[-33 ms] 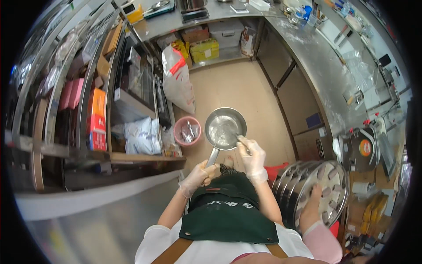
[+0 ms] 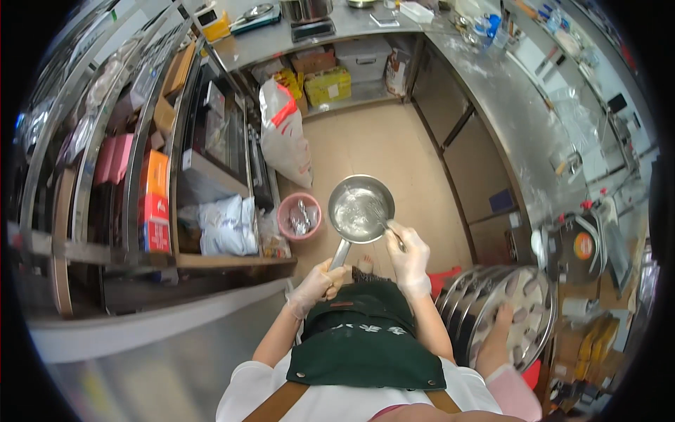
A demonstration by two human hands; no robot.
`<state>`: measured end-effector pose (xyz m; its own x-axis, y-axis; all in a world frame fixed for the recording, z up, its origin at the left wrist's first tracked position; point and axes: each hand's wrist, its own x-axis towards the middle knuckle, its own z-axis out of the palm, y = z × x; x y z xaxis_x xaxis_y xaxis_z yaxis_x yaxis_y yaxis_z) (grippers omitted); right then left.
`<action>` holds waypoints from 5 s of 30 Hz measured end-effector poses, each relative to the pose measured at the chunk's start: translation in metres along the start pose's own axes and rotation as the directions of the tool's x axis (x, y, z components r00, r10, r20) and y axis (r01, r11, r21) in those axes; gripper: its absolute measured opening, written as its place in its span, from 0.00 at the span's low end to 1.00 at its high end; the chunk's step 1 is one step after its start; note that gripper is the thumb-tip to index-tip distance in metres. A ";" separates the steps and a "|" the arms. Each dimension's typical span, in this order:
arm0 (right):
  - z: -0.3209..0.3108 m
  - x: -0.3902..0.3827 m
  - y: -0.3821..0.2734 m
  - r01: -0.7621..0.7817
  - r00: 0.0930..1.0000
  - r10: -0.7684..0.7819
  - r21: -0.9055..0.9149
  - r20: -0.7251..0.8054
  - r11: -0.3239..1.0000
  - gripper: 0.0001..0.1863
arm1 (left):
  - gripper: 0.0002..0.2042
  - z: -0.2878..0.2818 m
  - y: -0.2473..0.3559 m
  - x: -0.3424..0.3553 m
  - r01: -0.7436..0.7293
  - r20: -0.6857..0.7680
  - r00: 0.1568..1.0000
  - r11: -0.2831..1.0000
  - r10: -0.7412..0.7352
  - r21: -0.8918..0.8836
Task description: The person pours flour into a mixer bowl, whisks a liquid in a saucepan, and opens a packet of ingredients with scissors. The person then adds the packet contents to the saucepan, whisks them together, and pours the resulting mixture into the mixer.
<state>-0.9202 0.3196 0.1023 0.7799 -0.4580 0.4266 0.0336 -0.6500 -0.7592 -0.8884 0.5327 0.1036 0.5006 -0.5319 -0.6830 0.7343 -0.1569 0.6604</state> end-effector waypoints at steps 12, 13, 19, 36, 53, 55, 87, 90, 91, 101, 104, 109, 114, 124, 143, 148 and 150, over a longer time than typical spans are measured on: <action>0.063 0.233 0.044 0.127 0.970 -0.115 -0.042 0.212 0.991 0.07 | 0.08 -0.021 0.190 0.169 -0.021 0.104 0.994 0.996 0.030 -0.086; 0.074 0.260 0.053 0.129 0.973 -0.117 -0.052 0.200 0.990 0.07 | 0.08 -0.024 0.209 0.186 -0.026 0.117 0.992 0.997 0.035 -0.078; 0.105 0.376 0.085 0.099 0.976 -0.060 -0.180 0.208 0.979 0.11 | 0.09 -0.039 0.321 0.284 -0.002 0.152 0.988 1.000 -0.002 0.027; 0.179 0.704 0.211 0.340 0.877 -0.289 -0.070 0.383 0.938 0.09 | 0.09 -0.008 0.534 0.495 -0.107 0.024 0.994 0.988 0.110 -0.108; 0.279 0.907 0.270 0.376 0.795 -0.411 0.168 0.446 0.911 0.06 | 0.08 -0.038 0.680 0.625 -0.173 -0.100 0.983 0.954 0.153 -0.244; 0.303 0.931 0.285 0.306 0.842 -0.371 0.220 0.392 0.926 0.06 | 0.09 -0.045 0.694 0.631 -0.172 -0.097 0.983 0.958 0.153 -0.231; 0.377 1.051 0.323 -0.052 0.675 -0.330 0.489 0.659 0.871 0.05 | 0.11 -0.009 0.743 0.677 -0.320 -0.366 0.915 0.857 0.170 -0.403; 0.373 1.073 0.335 0.065 0.729 -0.336 0.429 0.596 0.901 0.04 | 0.11 -0.009 0.742 0.677 -0.335 -0.381 0.908 0.845 0.172 -0.417; 0.366 1.073 0.339 -0.024 0.741 -0.212 0.341 0.637 0.940 0.04 | 0.11 -0.008 0.741 0.678 -0.341 -0.378 0.909 0.839 0.178 -0.425; 0.349 1.065 0.304 0.611 0.537 -0.644 0.275 0.545 0.742 0.10 | 0.12 -0.002 0.741 0.680 -0.325 -0.371 0.915 0.838 0.161 -0.439; 0.344 1.055 0.290 0.549 0.380 -0.760 0.533 0.527 0.644 0.08 | 0.12 0.001 0.742 0.681 -0.333 -0.374 0.910 0.852 0.179 -0.403; 0.349 1.065 0.299 0.721 0.444 -0.731 0.278 0.519 0.635 0.09 | 0.11 0.001 0.739 0.683 -0.335 -0.353 0.916 0.847 0.190 -0.413; 0.355 1.063 0.297 0.519 0.443 -0.698 0.474 0.563 0.711 0.06 | 0.11 0.003 0.741 0.683 -0.336 -0.356 0.915 0.846 0.189 -0.414; 0.360 1.063 0.346 -0.314 0.623 -0.125 0.392 0.772 0.865 0.06 | 0.10 0.001 0.740 0.687 -0.342 -0.364 0.913 0.831 0.183 -0.439; 0.344 1.059 0.320 0.218 0.547 -0.538 0.511 0.642 0.831 0.03 | 0.10 0.001 0.743 0.687 -0.325 -0.364 0.917 0.831 0.160 -0.452; 0.342 1.068 0.313 0.459 0.564 -0.582 0.363 0.586 0.811 0.06 | 0.10 0.002 0.744 0.685 -0.308 -0.369 0.918 0.848 0.145 -0.432; 0.338 1.066 0.310 0.521 0.450 -0.699 0.473 0.556 0.711 0.08 | 0.10 0.001 0.744 0.687 -0.324 -0.376 0.913 0.841 0.159 -0.433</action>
<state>0.1329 -0.1648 0.1554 0.6745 0.5856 0.4496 0.7256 -0.4137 -0.5498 0.0012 0.0500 0.1261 0.7457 -0.1981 -0.6362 0.6540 0.4003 0.6419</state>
